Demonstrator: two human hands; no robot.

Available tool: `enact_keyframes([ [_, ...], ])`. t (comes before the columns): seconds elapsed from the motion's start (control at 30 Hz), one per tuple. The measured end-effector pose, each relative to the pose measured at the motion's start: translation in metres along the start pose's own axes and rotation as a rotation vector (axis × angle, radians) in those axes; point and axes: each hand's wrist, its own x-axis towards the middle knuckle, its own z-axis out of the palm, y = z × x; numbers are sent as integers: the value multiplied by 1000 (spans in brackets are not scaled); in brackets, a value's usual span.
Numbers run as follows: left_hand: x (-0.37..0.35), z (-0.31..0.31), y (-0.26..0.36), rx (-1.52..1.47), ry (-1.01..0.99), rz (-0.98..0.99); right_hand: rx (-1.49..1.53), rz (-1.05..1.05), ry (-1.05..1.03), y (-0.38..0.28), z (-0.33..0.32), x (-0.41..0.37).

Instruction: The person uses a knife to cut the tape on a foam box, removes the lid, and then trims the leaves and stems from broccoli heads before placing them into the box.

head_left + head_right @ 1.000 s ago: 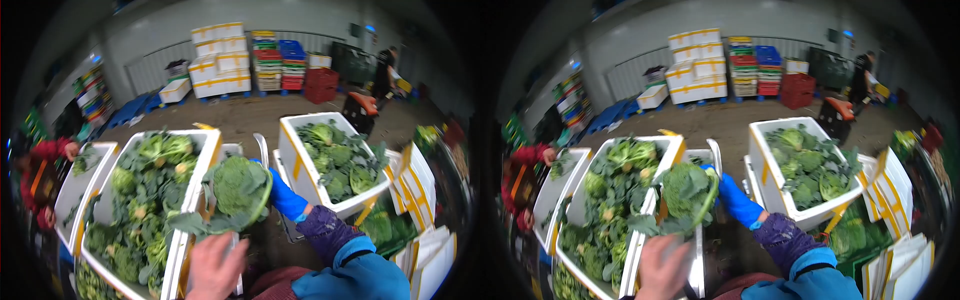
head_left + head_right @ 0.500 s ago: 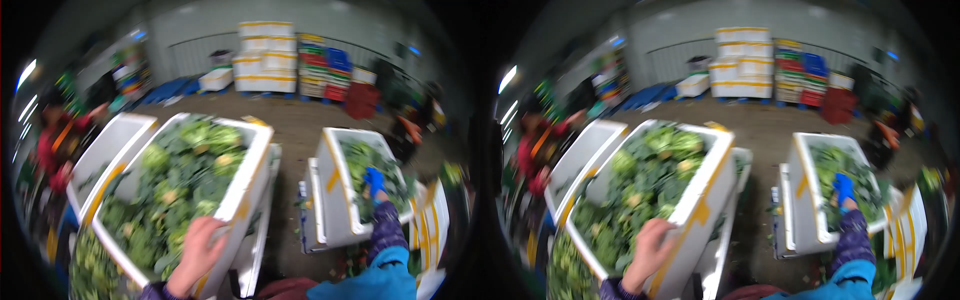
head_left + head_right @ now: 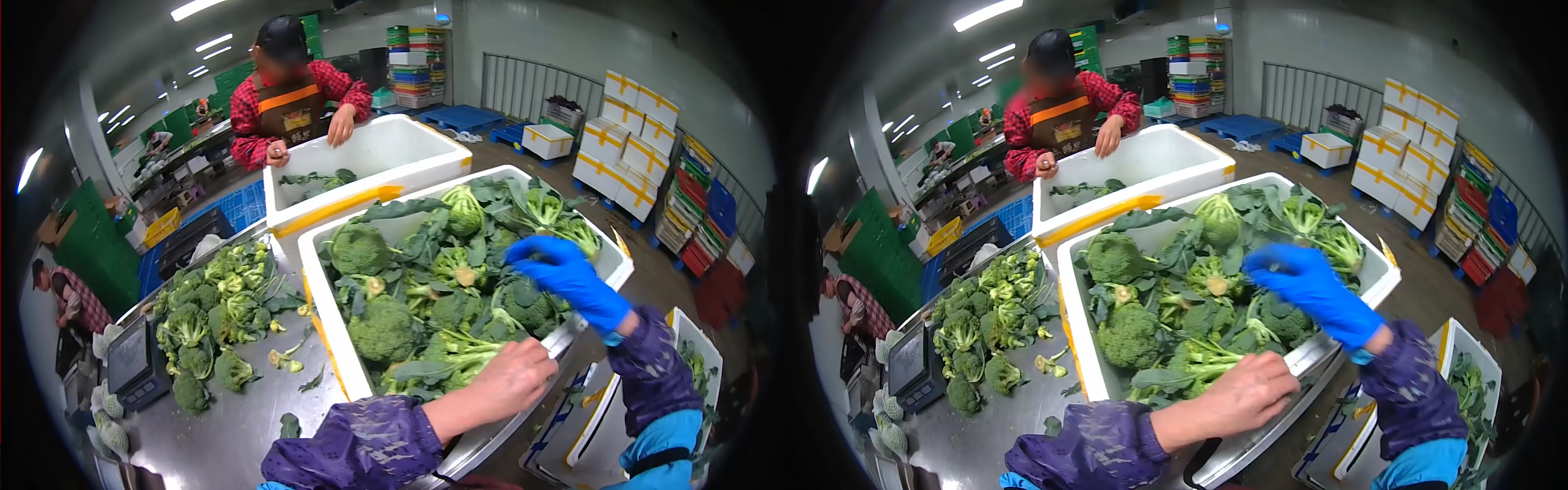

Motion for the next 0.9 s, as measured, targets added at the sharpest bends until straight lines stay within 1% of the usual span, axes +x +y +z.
enact_keyframes([
  [0.03, -1, 2, -1, 11, -8, 14, -56, -130, -130, 7, 23, 26],
  [0.07, -2, 2, -1, 19, -9, 23, -76, -44, -281, -9, 45, 42],
  [0.1, -3, 1, -1, 28, -9, 32, -280, -423, -316, 9, 67, 72],
  [0.13, -4, 1, -2, 45, -36, 55, -436, -461, -394, 7, 83, 94],
  [0.2, -7, 8, -3, 91, -78, 18, -569, -453, -357, 11, 119, 132],
  [0.23, -9, 15, -6, 104, -101, -5, -563, -465, -358, 11, 134, 149],
  [0.27, -10, 18, -9, -14, 57, 54, -574, -400, -358, 12, 148, 163],
  [0.3, -11, 22, -11, -152, 43, -8, -585, -333, -360, 16, 161, 177],
  [0.33, -11, 21, -12, -186, 106, 48, -599, -279, -363, 20, 174, 186],
  [0.37, -12, 21, -13, -223, 169, 105, -594, -282, -365, 26, 180, 193],
  [0.43, -16, 26, -19, -231, 144, 91, -619, -174, -360, 34, 185, 202],
  [0.5, -17, 32, -21, -241, 131, 83, -580, -177, -395, 35, 184, 203],
  [0.57, -14, 30, -20, -252, 183, 99, -375, -326, -214, 30, 179, 196],
  [0.6, -13, 29, -22, -250, 186, 106, -252, -311, -225, 29, 172, 198],
  [0.63, -12, 29, -25, -200, 48, 25, -128, -290, -237, 28, 162, 201],
  [0.67, -10, 25, -22, -153, -94, -54, 28, -261, -179, 22, 155, 201],
  [0.7, -8, 18, -19, -161, -98, -44, 57, -279, -116, 17, 142, 200],
  [0.77, 1, -14, -8, -54, -229, -61, 24, 39, -12, -27, 104, 165],
  [0.83, 1, -6, -20, -53, 122, -51, 199, 73, 26, -41, 72, 131],
  [0.87, 8, -23, -14, -152, 334, -77, 205, -86, 15, -52, 55, 102],
  [0.9, 14, -42, -6, -93, 510, -107, 191, -82, 52, -49, 41, 87],
])
